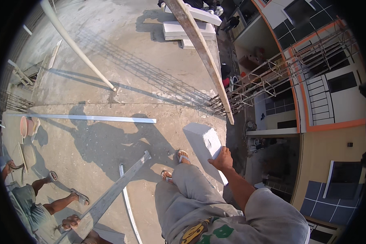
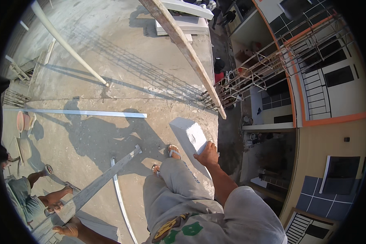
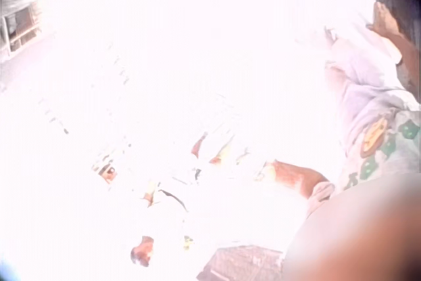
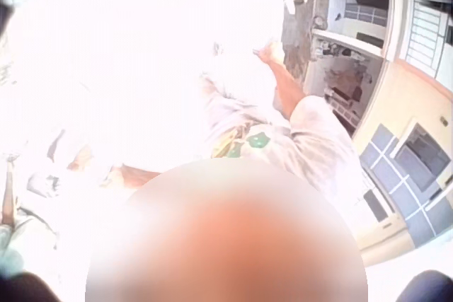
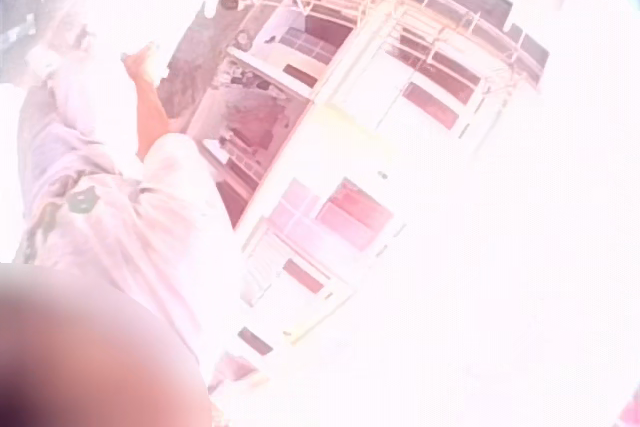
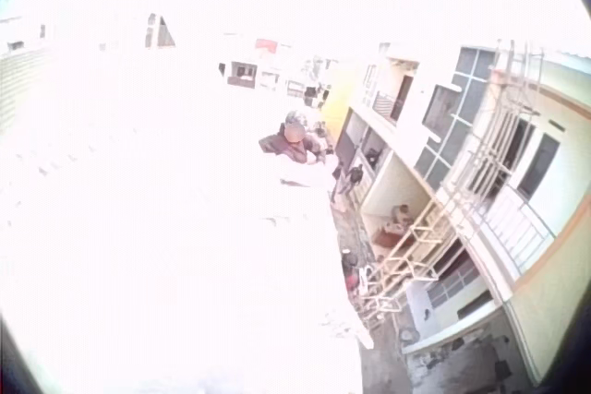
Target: The person uses tin snips to cut a long metal profile into shorter segments on a rooftop construction site. After cutting, the person places the cut pieces on the ground and then picks up a white rectangular block, positioning it on a wooden beam.
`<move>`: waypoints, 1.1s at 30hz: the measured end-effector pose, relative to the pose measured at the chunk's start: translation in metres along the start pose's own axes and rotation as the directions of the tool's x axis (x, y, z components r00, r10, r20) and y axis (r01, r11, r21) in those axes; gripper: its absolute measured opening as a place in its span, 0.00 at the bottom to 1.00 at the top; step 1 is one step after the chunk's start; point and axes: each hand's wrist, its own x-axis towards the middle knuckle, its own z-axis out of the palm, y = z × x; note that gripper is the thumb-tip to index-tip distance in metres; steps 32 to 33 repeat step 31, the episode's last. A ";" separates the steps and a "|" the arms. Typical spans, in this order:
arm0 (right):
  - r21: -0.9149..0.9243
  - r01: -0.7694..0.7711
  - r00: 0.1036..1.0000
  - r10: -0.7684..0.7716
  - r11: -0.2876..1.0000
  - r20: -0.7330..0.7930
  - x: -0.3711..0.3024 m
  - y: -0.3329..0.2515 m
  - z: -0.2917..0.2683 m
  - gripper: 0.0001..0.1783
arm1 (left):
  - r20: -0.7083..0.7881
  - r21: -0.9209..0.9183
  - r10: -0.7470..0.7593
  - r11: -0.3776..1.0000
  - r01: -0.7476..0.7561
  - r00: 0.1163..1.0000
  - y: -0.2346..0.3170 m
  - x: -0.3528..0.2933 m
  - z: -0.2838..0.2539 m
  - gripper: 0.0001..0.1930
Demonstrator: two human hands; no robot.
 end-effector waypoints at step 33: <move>0.370 -0.476 0.879 0.441 0.798 0.180 0.070 0.347 0.232 0.52 | 0.634 -0.060 -0.077 0.987 0.148 0.770 -0.226 -0.153 0.310 0.45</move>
